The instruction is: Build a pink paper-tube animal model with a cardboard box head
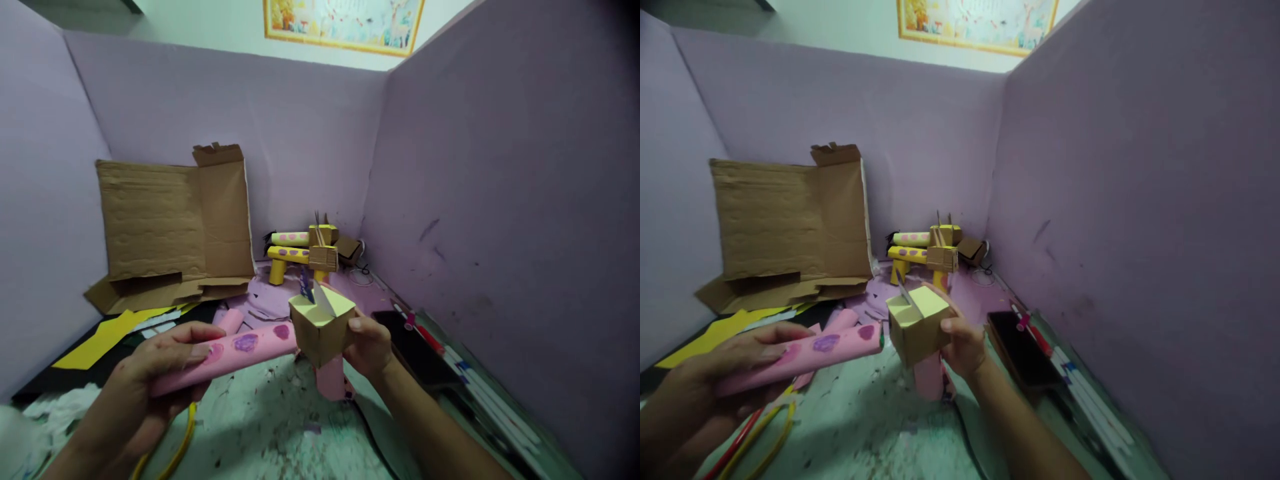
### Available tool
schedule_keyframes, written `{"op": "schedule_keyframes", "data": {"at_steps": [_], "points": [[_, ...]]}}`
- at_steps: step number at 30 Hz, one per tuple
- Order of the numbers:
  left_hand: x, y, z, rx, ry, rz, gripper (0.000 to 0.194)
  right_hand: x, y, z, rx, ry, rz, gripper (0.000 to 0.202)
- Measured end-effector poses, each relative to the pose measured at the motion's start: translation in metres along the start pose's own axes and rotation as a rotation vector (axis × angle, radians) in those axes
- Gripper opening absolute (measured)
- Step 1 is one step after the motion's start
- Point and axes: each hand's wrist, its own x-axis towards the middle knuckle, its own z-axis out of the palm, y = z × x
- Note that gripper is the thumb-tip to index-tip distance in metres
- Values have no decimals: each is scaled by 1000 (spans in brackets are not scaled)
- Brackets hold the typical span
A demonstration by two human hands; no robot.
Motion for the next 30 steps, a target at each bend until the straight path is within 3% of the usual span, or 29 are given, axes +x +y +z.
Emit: {"op": "schedule_keyframes", "data": {"at_steps": [5, 14, 20, 27, 30], "points": [[4, -2, 2, 77, -18, 8, 35, 0, 4, 4, 29, -50, 10, 63], [6, -9, 1, 71, 7, 36, 37, -3, 2, 7, 17, -32, 27, 64], [3, -9, 2, 76, -91, 82, 33, -3, 8, 3, 24, -24, 49, 62], [9, -6, -5, 165, -317, 156, 35, -4, 9, 0, 8, 7, 55, 62], [10, -9, -5, 257, -296, 207, 35, -5, 9, -1, 27, 6, 60, 61]]}}
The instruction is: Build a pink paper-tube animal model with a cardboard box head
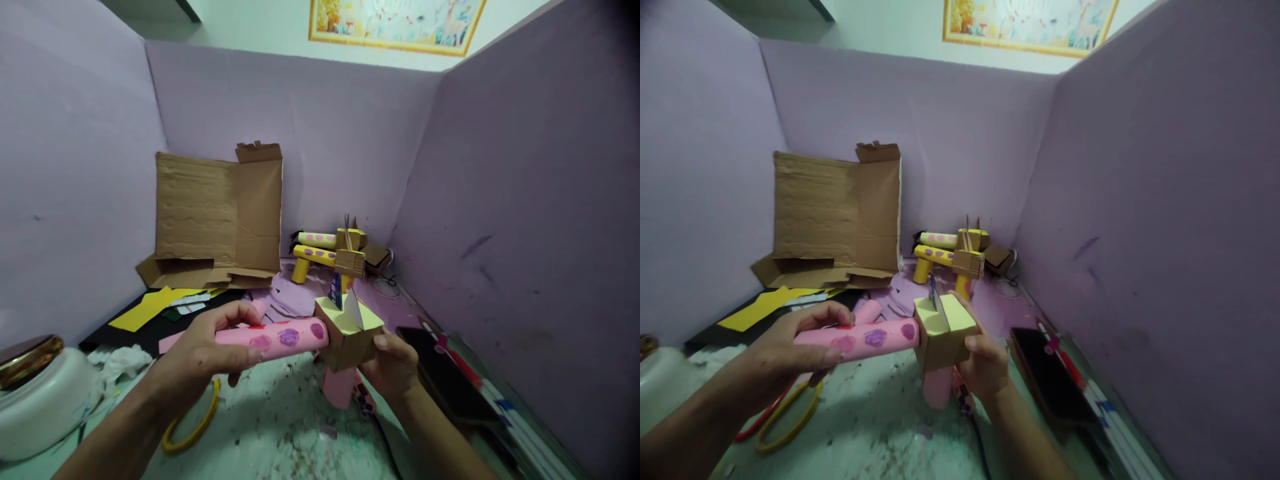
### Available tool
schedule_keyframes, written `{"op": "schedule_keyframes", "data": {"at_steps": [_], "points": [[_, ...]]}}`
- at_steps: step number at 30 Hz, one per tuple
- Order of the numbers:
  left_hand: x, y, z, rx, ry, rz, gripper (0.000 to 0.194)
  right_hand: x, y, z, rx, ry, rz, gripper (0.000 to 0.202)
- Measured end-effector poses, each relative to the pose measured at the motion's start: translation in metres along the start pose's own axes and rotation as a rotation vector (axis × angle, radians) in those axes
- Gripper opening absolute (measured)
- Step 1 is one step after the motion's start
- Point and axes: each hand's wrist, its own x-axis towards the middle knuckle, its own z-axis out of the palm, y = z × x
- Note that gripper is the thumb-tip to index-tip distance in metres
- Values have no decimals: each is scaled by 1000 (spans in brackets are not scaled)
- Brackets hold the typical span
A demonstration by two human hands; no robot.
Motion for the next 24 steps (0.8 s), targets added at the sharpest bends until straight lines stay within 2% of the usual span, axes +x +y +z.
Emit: {"op": "schedule_keyframes", "data": {"at_steps": [5, 9, 24], "points": [[-6, -3, 4, 293, 141, 122, 35, 0, 1, -1, -15, 6, -5, 62], [-9, -3, 1, 474, 179, 260, 25, -1, 2, 2, -41, 15, 18, 62], [-10, -9, 4, 484, 157, 300, 22, -2, 2, 10, -183, -21, 13, 53]]}}
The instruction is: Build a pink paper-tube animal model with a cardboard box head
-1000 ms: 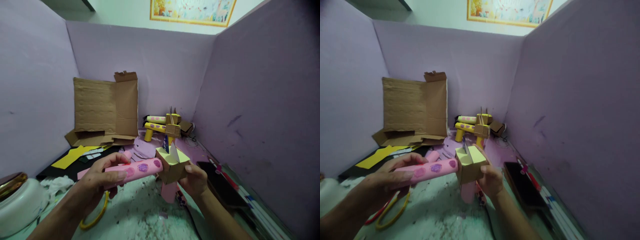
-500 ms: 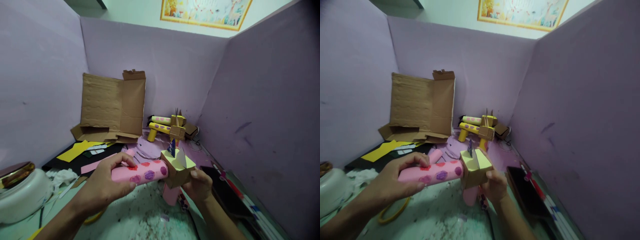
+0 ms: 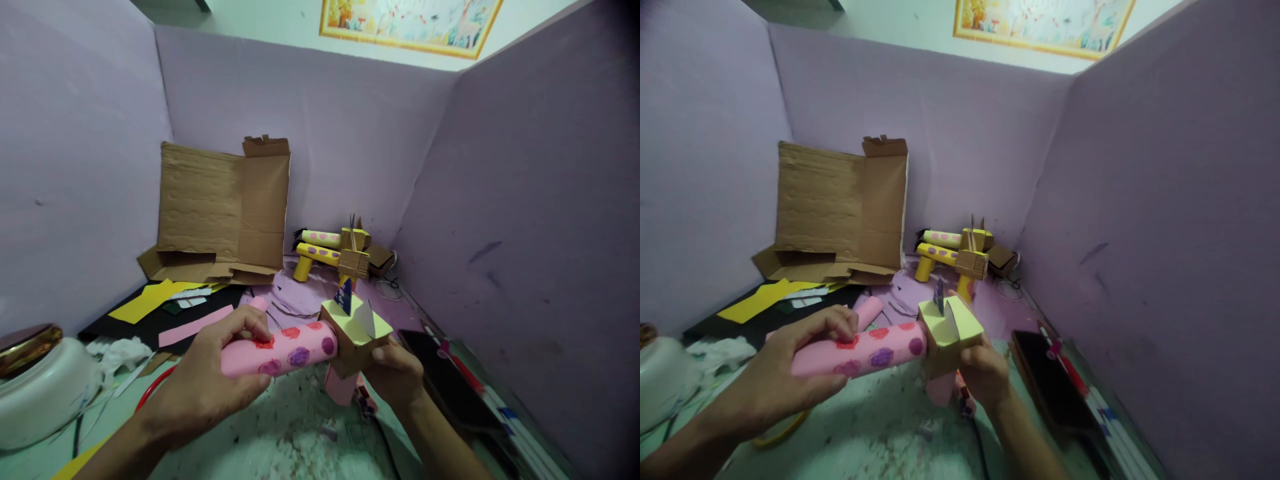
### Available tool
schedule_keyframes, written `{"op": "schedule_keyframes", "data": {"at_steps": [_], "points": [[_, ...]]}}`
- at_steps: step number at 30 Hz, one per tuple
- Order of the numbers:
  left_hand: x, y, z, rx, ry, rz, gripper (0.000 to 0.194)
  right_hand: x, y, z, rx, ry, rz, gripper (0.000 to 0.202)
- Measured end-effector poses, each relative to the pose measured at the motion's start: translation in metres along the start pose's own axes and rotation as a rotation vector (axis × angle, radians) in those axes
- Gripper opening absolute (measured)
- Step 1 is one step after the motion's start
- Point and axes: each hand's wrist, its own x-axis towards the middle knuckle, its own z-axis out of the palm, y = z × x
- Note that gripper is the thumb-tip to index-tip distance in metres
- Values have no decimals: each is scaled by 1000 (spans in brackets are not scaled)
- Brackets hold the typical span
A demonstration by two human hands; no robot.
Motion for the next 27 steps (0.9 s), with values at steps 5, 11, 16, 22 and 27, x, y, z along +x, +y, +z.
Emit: {"op": "schedule_keyframes", "data": {"at_steps": [5, 11, 16, 22, 27], "points": [[1, -4, 0, -11, -20, 35, 22, 0, 1, 9, -99, -10, -18, 62], [-2, -1, 1, 3, 14, 16, 21, 1, 2, 11, -91, -17, -41, 64], [-2, -1, 2, -10, 33, 23, 19, -1, 4, 8, -64, -3, -6, 68], [-2, -4, 3, -59, 36, 58, 17, -2, 6, 1, -120, 0, -14, 68], [3, -14, 1, -87, 2, 113, 18, -2, 11, -8, -147, 13, -35, 69]]}}
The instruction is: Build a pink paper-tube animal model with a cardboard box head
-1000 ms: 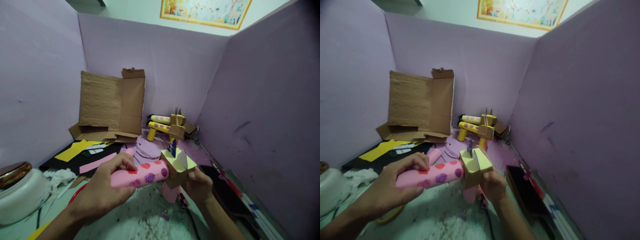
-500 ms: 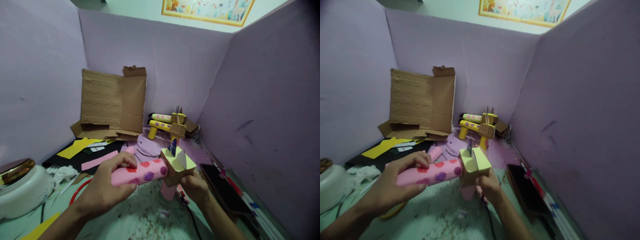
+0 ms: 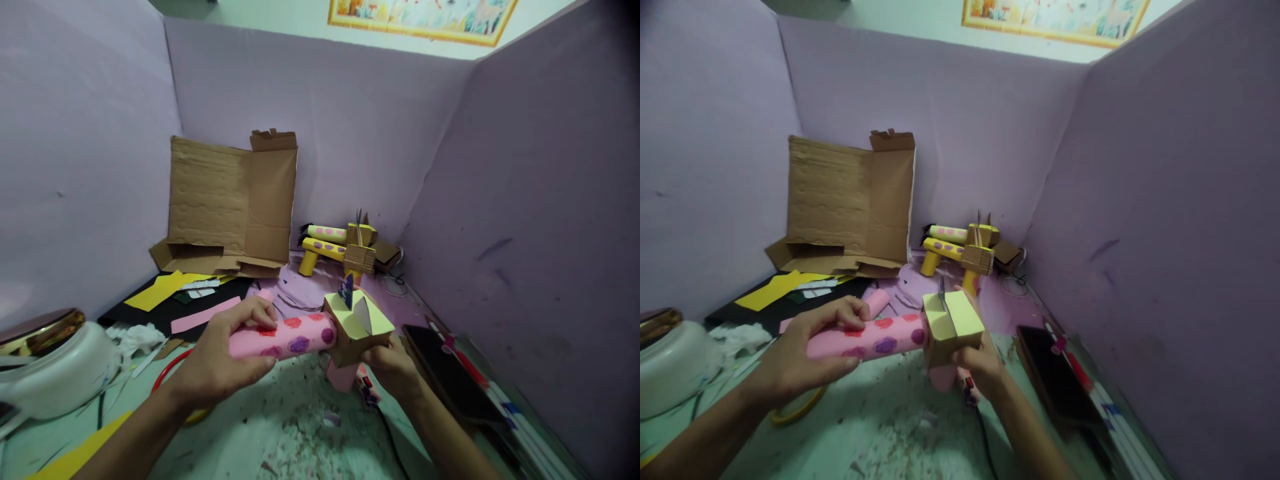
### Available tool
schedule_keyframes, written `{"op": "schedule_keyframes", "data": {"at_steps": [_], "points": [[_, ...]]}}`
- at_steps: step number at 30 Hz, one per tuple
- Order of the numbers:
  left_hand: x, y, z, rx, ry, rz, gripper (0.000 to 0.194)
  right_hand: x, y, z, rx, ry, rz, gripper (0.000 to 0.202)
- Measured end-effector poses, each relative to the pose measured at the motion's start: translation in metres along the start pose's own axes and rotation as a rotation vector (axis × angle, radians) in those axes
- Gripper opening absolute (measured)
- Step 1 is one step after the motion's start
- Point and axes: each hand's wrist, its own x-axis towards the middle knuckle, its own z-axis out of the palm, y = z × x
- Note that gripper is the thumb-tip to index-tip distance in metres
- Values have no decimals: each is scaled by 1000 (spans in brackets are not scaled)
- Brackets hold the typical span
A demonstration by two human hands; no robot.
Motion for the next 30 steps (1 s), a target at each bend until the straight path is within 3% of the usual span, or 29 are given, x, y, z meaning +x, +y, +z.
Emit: {"op": "schedule_keyframes", "data": {"at_steps": [7, 12, 20, 27, 30], "points": [[8, -8, -16, 26, -162, -29, 31, -1, 2, -2, -71, 35, -78, 84], [7, -9, -20, 130, -155, -64, 36, -1, -5, 2, -101, 51, -59, 89], [4, -7, -10, 79, -142, -33, 34, 0, -12, 12, 2, 104, 6, 69], [5, -17, -1, 44, -134, -6, 35, -1, -13, 4, -43, 136, 41, 43], [4, -18, -1, 34, -125, 28, 35, -2, -14, 5, -68, 135, 25, 46]]}}
